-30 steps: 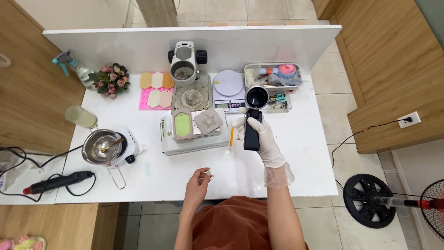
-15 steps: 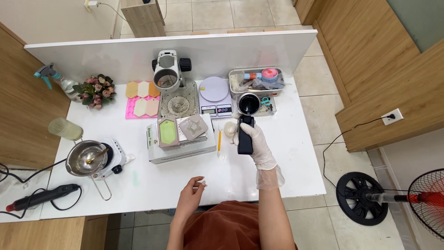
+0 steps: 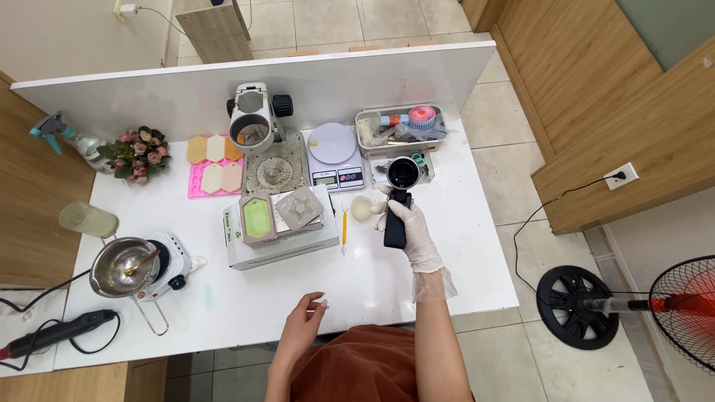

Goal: Using a heat gun to smooth or melt wax inside a star-shaped mold and then putting on a pair of white disposable gloves.

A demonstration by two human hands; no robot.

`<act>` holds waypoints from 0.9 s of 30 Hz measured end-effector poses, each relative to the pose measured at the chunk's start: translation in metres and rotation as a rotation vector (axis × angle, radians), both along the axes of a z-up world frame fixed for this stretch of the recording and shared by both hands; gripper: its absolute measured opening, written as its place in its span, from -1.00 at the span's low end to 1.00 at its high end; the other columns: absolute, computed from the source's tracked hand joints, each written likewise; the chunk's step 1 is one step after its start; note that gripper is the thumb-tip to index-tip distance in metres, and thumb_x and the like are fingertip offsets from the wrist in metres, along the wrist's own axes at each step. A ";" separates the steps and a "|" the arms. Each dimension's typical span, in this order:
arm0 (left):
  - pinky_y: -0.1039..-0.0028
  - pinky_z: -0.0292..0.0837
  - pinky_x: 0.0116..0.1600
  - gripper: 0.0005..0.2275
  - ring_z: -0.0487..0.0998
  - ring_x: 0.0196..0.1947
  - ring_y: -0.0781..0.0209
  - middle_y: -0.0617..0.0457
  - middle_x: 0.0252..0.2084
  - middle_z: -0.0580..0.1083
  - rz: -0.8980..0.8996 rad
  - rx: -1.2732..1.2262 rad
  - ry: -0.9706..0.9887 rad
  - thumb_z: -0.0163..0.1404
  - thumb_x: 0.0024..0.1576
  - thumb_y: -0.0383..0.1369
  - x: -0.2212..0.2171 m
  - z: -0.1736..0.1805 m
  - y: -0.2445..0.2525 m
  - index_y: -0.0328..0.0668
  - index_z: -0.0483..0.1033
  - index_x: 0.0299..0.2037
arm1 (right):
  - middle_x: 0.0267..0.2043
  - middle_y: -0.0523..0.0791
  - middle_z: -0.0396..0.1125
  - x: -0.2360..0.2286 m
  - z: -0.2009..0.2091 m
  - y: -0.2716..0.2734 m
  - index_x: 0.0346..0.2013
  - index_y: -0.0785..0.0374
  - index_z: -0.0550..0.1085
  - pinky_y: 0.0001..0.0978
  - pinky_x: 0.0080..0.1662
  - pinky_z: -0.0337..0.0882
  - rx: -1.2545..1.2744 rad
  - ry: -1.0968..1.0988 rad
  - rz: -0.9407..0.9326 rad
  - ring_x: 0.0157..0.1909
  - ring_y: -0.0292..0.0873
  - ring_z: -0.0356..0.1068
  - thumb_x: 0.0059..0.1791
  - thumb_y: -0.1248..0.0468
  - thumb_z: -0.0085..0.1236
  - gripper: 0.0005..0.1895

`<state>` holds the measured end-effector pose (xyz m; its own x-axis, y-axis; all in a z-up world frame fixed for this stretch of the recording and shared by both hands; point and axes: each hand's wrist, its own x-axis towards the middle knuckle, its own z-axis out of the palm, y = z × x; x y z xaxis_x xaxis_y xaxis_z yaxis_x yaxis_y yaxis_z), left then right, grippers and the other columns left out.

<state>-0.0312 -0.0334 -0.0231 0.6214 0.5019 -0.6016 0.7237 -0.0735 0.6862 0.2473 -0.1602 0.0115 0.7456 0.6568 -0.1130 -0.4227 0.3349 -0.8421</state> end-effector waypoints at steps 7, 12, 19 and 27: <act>0.33 0.48 0.16 -0.59 0.57 0.07 0.16 0.02 0.10 0.54 -0.033 -0.037 0.134 -0.13 0.27 -0.09 0.009 0.022 -0.004 0.02 0.38 0.28 | -0.26 -0.06 0.55 -0.002 -0.027 -0.017 0.04 0.37 0.45 -0.38 -0.39 0.39 -0.610 0.006 -0.075 -0.49 -0.22 0.36 0.01 0.21 0.05 -0.63; 0.29 0.53 0.18 -0.59 0.59 0.10 0.11 -0.01 0.11 0.54 -0.049 -0.114 0.157 -0.14 0.27 -0.09 0.012 0.006 -0.008 0.02 0.36 0.29 | -0.26 -0.06 0.54 0.002 -0.074 -0.032 0.02 0.30 0.47 -0.35 -0.35 0.47 -0.744 0.045 -0.055 -0.46 -0.20 0.45 -0.03 0.15 0.07 -0.61; 0.32 0.45 0.22 -0.57 0.55 0.15 0.14 0.00 0.14 0.52 -0.184 -0.109 0.167 -0.13 0.25 -0.08 0.037 0.014 -0.010 0.01 0.36 0.30 | -0.18 0.07 0.51 0.003 -0.100 -0.030 0.01 0.20 0.56 -0.17 -0.07 0.47 -1.212 -0.469 -0.092 -0.17 0.03 0.49 -0.05 0.00 0.20 -0.55; 0.10 0.36 0.15 -0.61 0.57 -0.05 0.03 -0.04 -0.11 0.53 -0.661 0.749 -0.252 0.07 0.15 -0.24 0.053 0.136 -0.024 -0.19 0.42 0.16 | -0.13 0.02 0.47 0.002 -0.086 -0.019 -0.03 0.12 0.56 -0.04 -0.09 0.46 -1.500 -0.797 -0.031 -0.16 0.10 0.50 -0.01 -0.01 0.10 -0.62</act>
